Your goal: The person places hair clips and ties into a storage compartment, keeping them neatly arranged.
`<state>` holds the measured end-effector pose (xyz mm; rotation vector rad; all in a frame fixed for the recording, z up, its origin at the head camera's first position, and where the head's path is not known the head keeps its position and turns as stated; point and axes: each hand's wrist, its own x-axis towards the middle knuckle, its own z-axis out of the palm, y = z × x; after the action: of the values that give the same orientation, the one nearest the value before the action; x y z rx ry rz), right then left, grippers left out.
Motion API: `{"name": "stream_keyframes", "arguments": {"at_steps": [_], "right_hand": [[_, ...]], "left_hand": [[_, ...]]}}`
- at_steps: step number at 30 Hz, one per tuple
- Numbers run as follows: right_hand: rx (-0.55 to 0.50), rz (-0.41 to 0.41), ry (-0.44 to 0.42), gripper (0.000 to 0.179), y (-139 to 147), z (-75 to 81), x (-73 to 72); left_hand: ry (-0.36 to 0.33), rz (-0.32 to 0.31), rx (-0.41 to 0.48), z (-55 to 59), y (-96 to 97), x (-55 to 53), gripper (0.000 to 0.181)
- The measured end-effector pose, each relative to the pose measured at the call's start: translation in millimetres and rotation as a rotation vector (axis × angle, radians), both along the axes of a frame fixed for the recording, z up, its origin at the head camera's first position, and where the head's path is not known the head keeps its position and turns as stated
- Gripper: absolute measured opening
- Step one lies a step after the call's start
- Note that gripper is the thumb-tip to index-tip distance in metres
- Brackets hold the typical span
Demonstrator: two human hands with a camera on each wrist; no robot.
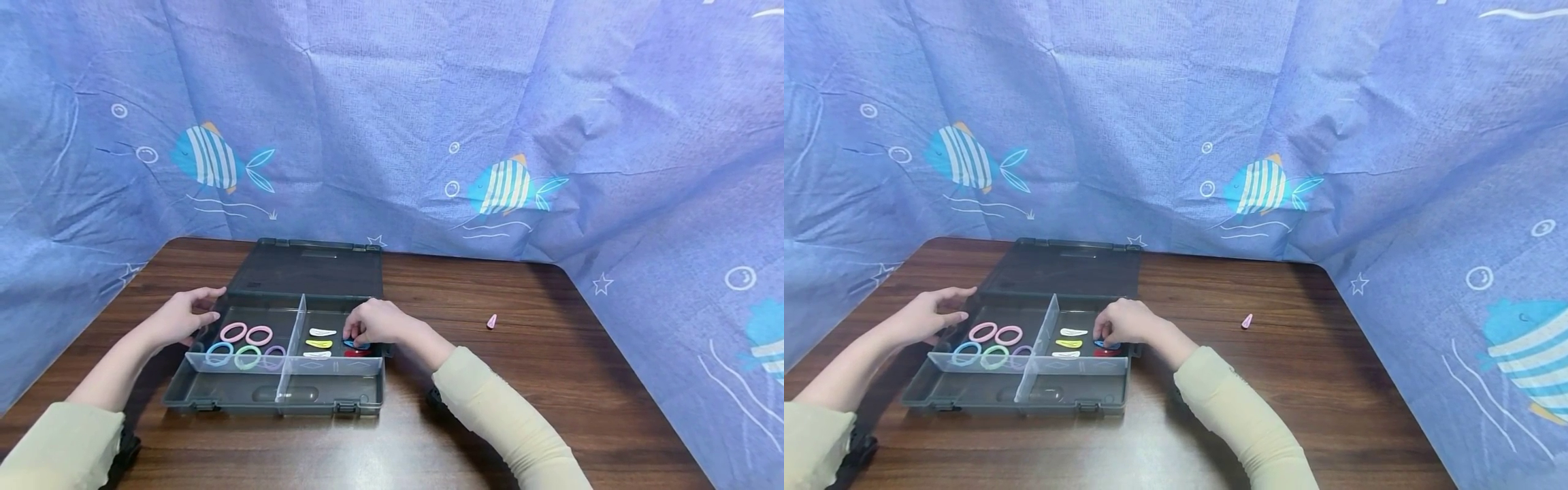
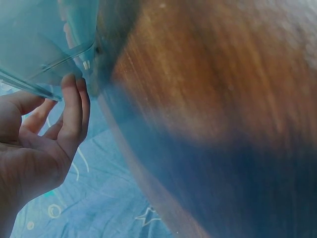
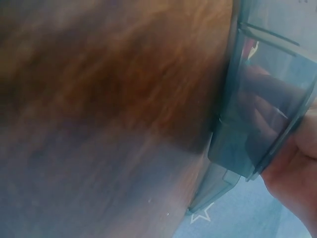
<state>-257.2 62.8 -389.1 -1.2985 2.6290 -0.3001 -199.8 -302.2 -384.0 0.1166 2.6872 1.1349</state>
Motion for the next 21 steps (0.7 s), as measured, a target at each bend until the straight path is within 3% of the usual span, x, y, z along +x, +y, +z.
{"name": "stream_keyframes", "arguments": {"at_steps": [10, 21], "right_hand": [[-0.184, 0.109, -0.120, 0.010, 10.1, 9.8, -6.0], [-0.211, 0.173, -0.099, 0.015, 29.3, 27.6, -3.2]], "left_hand": [[0.009, -0.004, 0.005, 0.0, 0.6, -0.6, 0.057], [0.008, -0.005, 0.006, 1.2, -0.7, 0.7, 0.058]]}}
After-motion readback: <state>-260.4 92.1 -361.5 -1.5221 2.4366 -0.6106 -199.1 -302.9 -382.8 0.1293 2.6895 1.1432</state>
